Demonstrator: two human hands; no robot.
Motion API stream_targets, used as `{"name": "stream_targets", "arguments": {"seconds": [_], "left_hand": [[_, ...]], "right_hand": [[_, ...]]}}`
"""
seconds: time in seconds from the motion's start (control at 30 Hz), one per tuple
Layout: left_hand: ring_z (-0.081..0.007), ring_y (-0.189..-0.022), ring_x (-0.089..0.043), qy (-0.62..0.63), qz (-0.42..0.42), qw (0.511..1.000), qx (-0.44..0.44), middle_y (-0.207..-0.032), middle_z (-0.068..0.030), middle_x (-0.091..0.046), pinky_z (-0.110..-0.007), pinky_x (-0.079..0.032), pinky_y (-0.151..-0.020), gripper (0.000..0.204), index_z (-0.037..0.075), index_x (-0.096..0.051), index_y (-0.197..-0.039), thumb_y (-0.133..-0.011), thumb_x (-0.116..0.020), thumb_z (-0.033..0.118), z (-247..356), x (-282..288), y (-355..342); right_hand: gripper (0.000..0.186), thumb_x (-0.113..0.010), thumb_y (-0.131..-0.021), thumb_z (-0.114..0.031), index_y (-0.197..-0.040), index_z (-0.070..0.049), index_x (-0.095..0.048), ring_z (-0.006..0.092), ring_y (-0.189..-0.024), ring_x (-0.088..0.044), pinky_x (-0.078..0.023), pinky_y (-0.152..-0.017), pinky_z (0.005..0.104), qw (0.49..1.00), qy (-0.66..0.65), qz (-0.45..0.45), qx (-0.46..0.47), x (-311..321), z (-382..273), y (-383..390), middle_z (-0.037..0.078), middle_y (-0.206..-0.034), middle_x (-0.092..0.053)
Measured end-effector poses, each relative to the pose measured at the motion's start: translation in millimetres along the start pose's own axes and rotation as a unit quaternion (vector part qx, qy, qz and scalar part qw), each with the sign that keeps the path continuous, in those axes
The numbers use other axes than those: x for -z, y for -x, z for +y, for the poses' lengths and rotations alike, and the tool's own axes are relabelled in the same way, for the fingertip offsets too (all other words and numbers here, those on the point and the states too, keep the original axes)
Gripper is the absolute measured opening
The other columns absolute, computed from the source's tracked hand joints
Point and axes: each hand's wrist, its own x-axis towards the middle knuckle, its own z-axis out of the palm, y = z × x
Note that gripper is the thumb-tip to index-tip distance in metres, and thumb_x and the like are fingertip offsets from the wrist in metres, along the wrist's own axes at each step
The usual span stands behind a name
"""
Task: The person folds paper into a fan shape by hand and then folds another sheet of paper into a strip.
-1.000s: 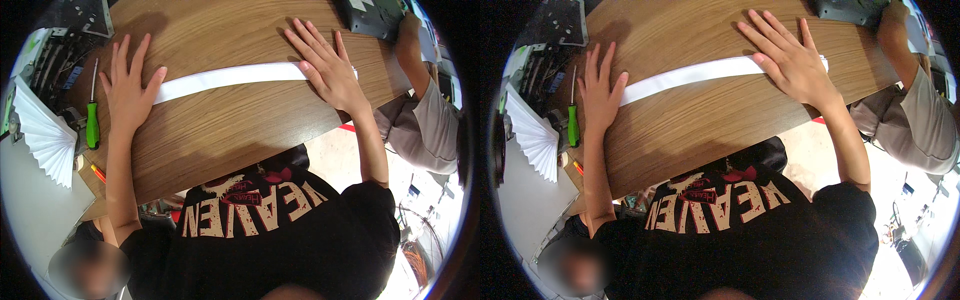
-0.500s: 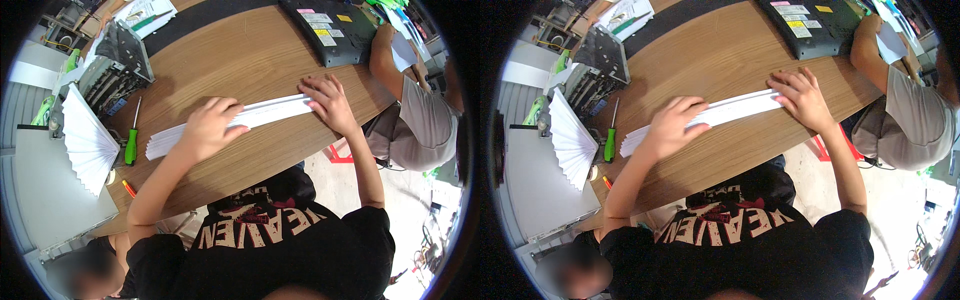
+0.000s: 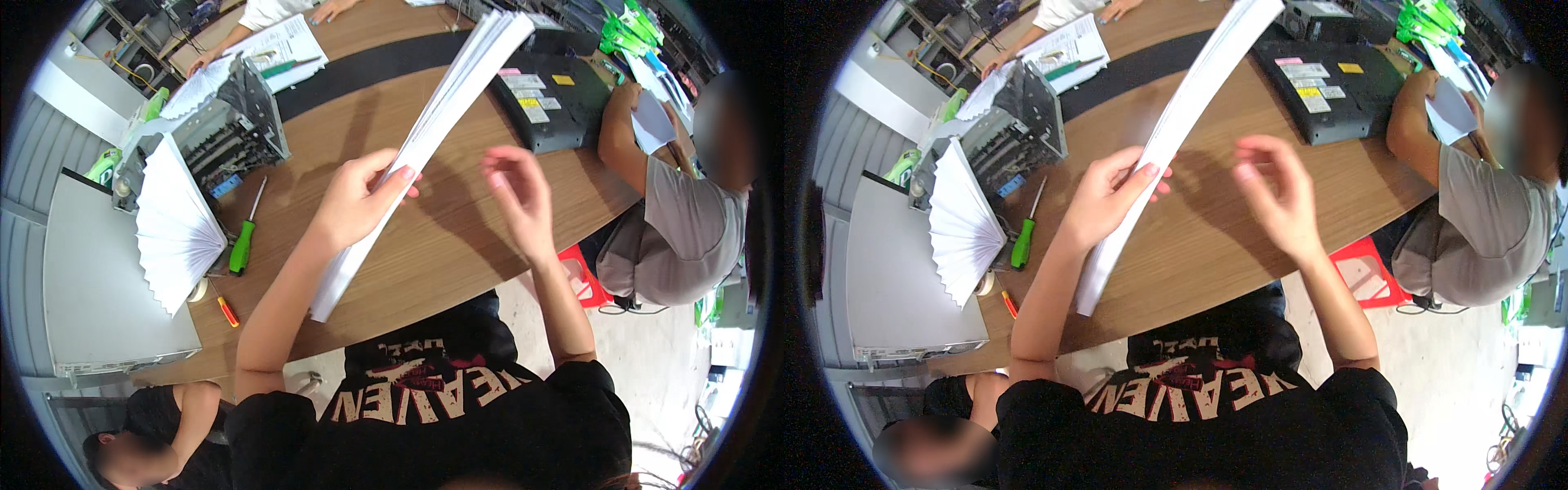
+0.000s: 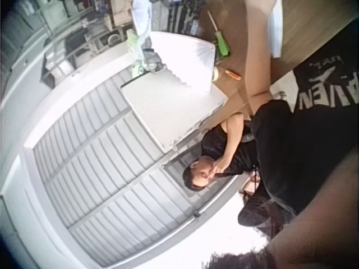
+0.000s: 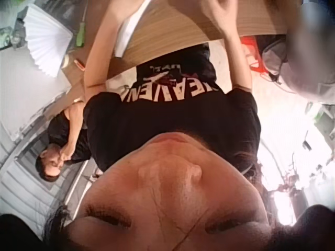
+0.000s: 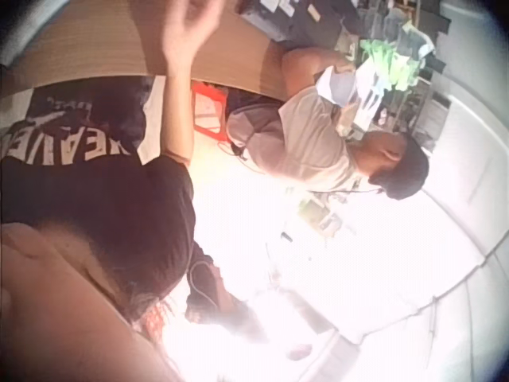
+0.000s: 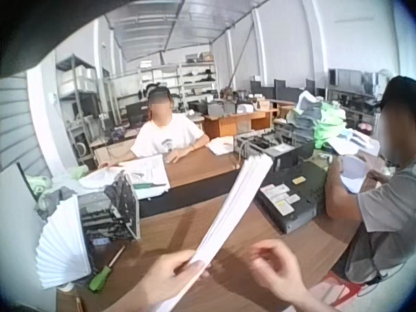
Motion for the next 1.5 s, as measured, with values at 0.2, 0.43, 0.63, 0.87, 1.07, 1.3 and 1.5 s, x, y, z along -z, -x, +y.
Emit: {"name": "stream_targets", "arguments": {"seconds": [0.2,0.43,0.63,0.87,1.07,1.3,1.5], "left_hand": [[-0.0128,-0.090,-0.061,0.124,0.074,0.981,-0.128,-0.114,-0.0068,-0.050,-0.025,-0.053,-0.078,0.034,-0.003,-0.057,-0.129,-0.105,-0.047,0.017,28,-17,-3],[-0.0150,-0.101,-0.060,0.453,-0.072,0.887,-0.045,-0.116,-0.0099,-0.055,-0.029,-0.051,-0.088,0.041,0.001,-0.044,-0.143,-0.104,-0.045,0.012,31,9,-15],[-0.0144,-0.101,-0.061,0.404,0.028,0.911,-0.073,-0.112,-0.0084,-0.060,-0.028,-0.051,-0.087,0.031,0.000,-0.051,-0.129,-0.100,-0.055,0.009,25,25,-17],[-0.0124,-0.075,-0.060,-0.010,0.266,0.905,-0.331,-0.085,-0.0045,-0.064,-0.023,-0.045,-0.065,0.007,0.003,-0.064,-0.091,-0.086,-0.069,0.004,45,35,-2],[-0.0106,-0.086,-0.060,0.261,-0.047,0.963,-0.037,-0.101,-0.0080,-0.064,-0.025,-0.049,-0.073,0.026,-0.005,-0.060,-0.121,-0.098,-0.054,0.006,46,12,1],[-0.0187,-0.121,-0.051,0.468,-0.068,0.880,-0.038,-0.137,-0.0110,-0.050,-0.037,-0.045,-0.099,0.046,-0.001,-0.042,-0.141,-0.104,-0.047,0.025,16,12,-14],[-0.0163,-0.110,-0.057,0.333,-0.062,0.939,-0.051,-0.129,-0.0138,-0.057,-0.034,-0.046,-0.094,0.048,-0.006,-0.043,-0.141,-0.104,-0.048,0.024,21,22,-15]], "right_hand": [[0.038,-0.069,-0.089,-0.003,-0.123,0.004,-0.054,0.0120,-0.096,-0.059,-0.052,-0.082,0.0251,0.979,-0.202,-0.034,0.012,-57,-48,-44,0.007,-0.109,-0.063],[0.032,-0.069,-0.089,-0.001,-0.118,0.001,-0.056,0.0116,-0.095,-0.062,-0.053,-0.076,0.0260,0.956,-0.279,-0.086,-0.004,-59,-34,-79,0.007,-0.106,-0.066],[0.036,-0.071,-0.087,-0.002,-0.121,-0.001,-0.057,0.0134,-0.100,-0.062,-0.052,-0.084,0.0285,0.911,-0.372,-0.167,-0.055,-65,-37,-94,0.006,-0.111,-0.066],[0.020,-0.070,-0.085,0.005,-0.102,-0.005,-0.064,0.0170,-0.101,-0.061,-0.048,-0.087,0.0318,0.902,-0.415,-0.067,0.097,-51,-19,-101,0.011,-0.111,-0.066],[0.016,-0.077,-0.079,0.002,-0.088,-0.006,-0.067,0.0216,-0.099,-0.061,-0.051,-0.081,0.0326,0.896,-0.366,-0.115,0.222,-53,-11,-103,0.017,-0.112,-0.068],[0.018,-0.083,-0.064,-0.007,-0.080,-0.015,-0.080,0.0270,-0.108,-0.061,-0.044,-0.093,0.0406,0.946,-0.104,-0.104,0.290,-53,-22,-96,0.015,-0.118,-0.067],[0.018,-0.082,-0.064,-0.005,-0.079,-0.016,-0.080,0.0229,-0.104,-0.060,-0.045,-0.086,0.0351,0.942,0.006,-0.071,0.327,-55,-27,-93,0.009,-0.113,-0.065]]}}
